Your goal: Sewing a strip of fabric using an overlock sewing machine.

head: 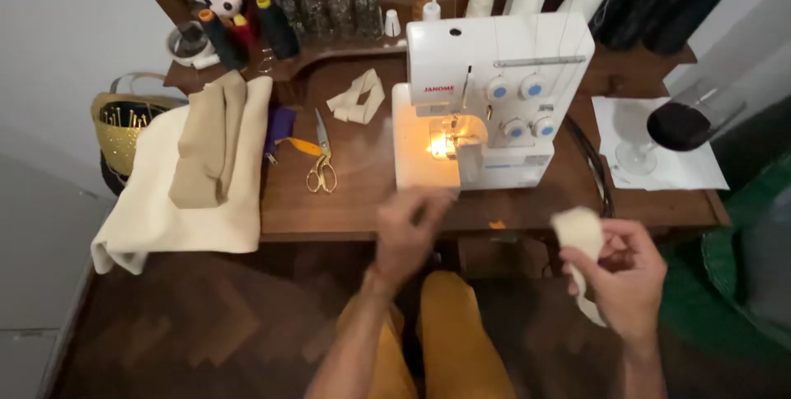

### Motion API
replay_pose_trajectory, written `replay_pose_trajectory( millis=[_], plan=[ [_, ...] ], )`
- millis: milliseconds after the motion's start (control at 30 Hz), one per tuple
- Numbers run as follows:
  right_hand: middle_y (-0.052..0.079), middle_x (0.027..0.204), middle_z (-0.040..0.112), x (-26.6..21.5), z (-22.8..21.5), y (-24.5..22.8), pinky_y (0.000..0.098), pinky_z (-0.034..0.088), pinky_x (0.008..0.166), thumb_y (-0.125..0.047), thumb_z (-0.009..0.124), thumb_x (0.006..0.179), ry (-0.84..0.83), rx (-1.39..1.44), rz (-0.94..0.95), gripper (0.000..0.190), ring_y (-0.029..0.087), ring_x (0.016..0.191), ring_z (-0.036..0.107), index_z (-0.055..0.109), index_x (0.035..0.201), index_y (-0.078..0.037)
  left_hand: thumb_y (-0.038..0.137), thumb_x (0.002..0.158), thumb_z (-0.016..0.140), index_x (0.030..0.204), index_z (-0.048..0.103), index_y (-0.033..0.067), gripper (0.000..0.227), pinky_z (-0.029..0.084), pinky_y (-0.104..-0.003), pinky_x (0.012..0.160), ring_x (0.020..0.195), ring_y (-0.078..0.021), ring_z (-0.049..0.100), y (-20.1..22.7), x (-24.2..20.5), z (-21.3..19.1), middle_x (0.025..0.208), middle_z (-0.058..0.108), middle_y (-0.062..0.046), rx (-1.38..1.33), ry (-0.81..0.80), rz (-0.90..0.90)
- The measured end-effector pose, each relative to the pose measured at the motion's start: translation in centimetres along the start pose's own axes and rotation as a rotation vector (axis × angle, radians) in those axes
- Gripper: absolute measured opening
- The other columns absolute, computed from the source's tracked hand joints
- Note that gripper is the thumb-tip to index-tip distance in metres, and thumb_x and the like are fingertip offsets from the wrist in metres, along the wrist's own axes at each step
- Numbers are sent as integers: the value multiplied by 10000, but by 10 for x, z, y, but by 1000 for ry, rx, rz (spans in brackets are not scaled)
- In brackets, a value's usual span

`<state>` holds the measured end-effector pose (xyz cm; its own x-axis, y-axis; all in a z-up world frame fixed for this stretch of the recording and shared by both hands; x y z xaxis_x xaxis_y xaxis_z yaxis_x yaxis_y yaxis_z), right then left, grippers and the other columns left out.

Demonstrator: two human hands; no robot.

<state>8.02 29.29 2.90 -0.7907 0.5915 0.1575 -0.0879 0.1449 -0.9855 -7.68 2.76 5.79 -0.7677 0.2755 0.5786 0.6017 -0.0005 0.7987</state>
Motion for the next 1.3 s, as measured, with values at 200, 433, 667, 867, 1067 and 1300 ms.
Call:
replay_pose_trajectory(
  millis=[200, 433, 667, 867, 1067, 1300],
  plan=[
    [58, 789, 717, 1, 15, 64, 249, 545, 598, -58, 829, 799, -63, -234, -20, 197, 83, 686, 658, 691, 920, 14, 187, 1086, 631, 1301, 686, 9, 285, 540, -281, 1004, 1139, -106, 661, -18, -48, 82, 1217, 738, -83, -458, -447, -277],
    [35, 670, 728, 20, 84, 64, 250, 543, 541, -106, 800, 829, -230, -250, -43, 130, 72, 607, 662, 718, 836, -6, 191, 1070, 627, 1377, 631, -13, 368, 554, -249, 931, 1050, -85, 647, -51, -35, 83, 1196, 711, -65, -729, -465, -545],
    [68, 633, 678, 29, 121, 51, 287, 529, 531, -112, 798, 829, -464, -429, -190, 101, 108, 552, 637, 737, 835, -32, 172, 911, 792, 1105, 787, 58, 224, 534, -257, 678, 803, -96, 666, -53, 24, 16, 937, 749, -40, -186, -308, -377],
    [73, 756, 757, 37, 141, 57, 304, 599, 598, -130, 846, 768, -640, -410, -58, 220, 144, 636, 746, 743, 950, -61, 200, 859, 836, 1039, 754, 69, 237, 535, -321, 700, 800, -201, 640, -61, 88, -25, 921, 735, -64, 205, -103, -170],
    [52, 775, 823, 42, 134, 57, 294, 612, 646, -143, 831, 780, -655, -350, 20, 235, 135, 700, 820, 713, 974, -85, 172, 787, 820, 1221, 619, 6, 506, 479, -424, 943, 1058, -368, 618, -49, 135, -24, 1118, 663, -166, 187, -34, 124],
    [48, 785, 822, 27, 123, 98, 303, 563, 885, -151, 860, 846, -762, -393, 6, 172, 131, 750, 776, 756, 963, -79, 107, 930, 656, 1112, 657, 41, 193, 556, -452, 913, 1042, -372, 681, -125, 175, 19, 1040, 710, -180, 372, -252, 146]
  ],
)
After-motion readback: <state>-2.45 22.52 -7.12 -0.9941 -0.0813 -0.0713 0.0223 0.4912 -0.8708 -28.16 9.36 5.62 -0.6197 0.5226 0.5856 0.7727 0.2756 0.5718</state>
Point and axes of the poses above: each hand's wrist, its own x-axis towards the middle knuckle, its own z-axis out of the palm, y = z × x, the point moved 10 cm from there along x, towards the middle knuckle
